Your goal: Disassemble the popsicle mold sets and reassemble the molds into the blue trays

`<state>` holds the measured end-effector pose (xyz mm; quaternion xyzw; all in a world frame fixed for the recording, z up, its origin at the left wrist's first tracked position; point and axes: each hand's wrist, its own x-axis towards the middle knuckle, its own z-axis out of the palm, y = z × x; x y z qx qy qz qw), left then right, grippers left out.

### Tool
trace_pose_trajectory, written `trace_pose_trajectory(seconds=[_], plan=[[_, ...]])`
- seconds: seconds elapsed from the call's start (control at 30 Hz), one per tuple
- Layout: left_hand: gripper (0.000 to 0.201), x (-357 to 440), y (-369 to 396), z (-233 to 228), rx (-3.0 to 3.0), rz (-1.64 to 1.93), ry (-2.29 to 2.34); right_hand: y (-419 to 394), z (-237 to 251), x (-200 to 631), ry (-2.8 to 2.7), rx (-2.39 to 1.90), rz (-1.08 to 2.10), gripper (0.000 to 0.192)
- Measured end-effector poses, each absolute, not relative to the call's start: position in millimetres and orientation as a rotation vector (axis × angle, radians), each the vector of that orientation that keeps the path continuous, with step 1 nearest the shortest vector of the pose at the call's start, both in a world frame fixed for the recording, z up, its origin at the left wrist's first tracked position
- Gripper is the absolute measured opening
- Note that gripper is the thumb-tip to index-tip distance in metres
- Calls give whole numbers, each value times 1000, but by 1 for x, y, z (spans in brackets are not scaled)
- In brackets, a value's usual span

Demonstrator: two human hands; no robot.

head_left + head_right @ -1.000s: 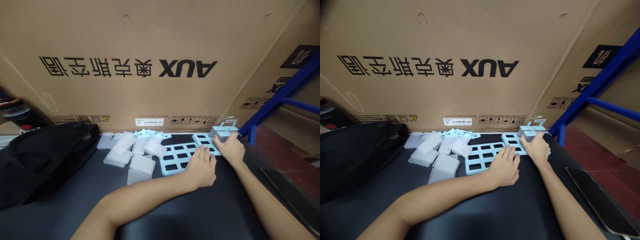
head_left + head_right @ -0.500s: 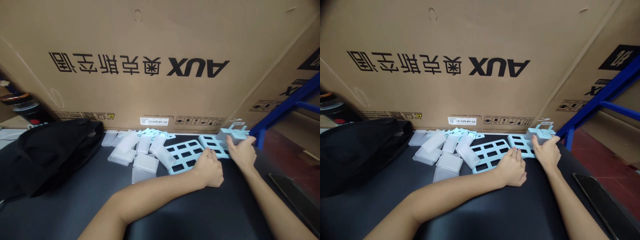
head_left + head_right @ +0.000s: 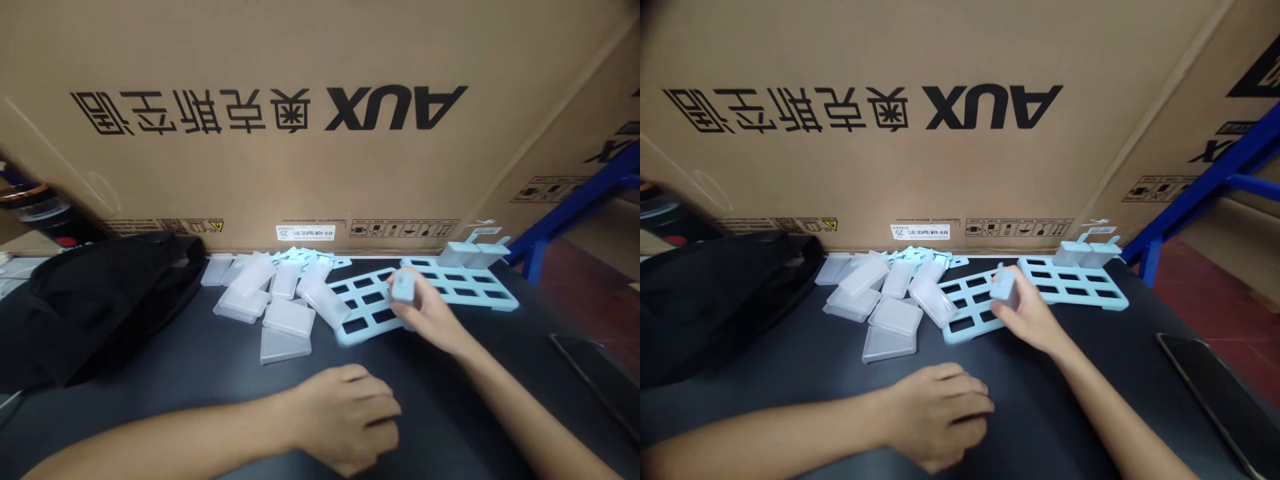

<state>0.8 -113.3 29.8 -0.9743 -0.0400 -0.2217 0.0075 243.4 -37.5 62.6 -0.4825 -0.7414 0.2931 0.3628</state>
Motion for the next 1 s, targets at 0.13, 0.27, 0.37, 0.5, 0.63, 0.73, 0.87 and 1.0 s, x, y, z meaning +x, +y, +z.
trace_pose_trajectory(seconds=[0.13,0.27,0.37,0.5,0.63,0.73,0.87,1.0], plan=[[25,-20,-103,26,-3045,-795,-442,-44,62,220,-2100,-1204,834,20],[25,-17,-100,27,-2994,-1009,-639,-44,68,226,-2191,-1229,825,18],[21,-14,-99,25,-2908,-1116,-823,-43,75,234,-2289,-1238,807,16],[27,-14,-98,24,-2873,-1013,-962,-45,78,237,-2353,-1252,773,16],[32,-14,-98,25,-2850,-990,-1017,-52,79,232,-2397,-1304,711,17],[48,-12,-96,31,-2792,-1141,-1062,-59,82,226,-2444,-1395,600,23],[81,-9,-88,45,-2852,-1131,-1131,-68,84,214,-2471,-1405,541,32],[72,-10,-83,54,-3036,-1060,-1102,-71,80,204,-2520,-1288,535,41]])
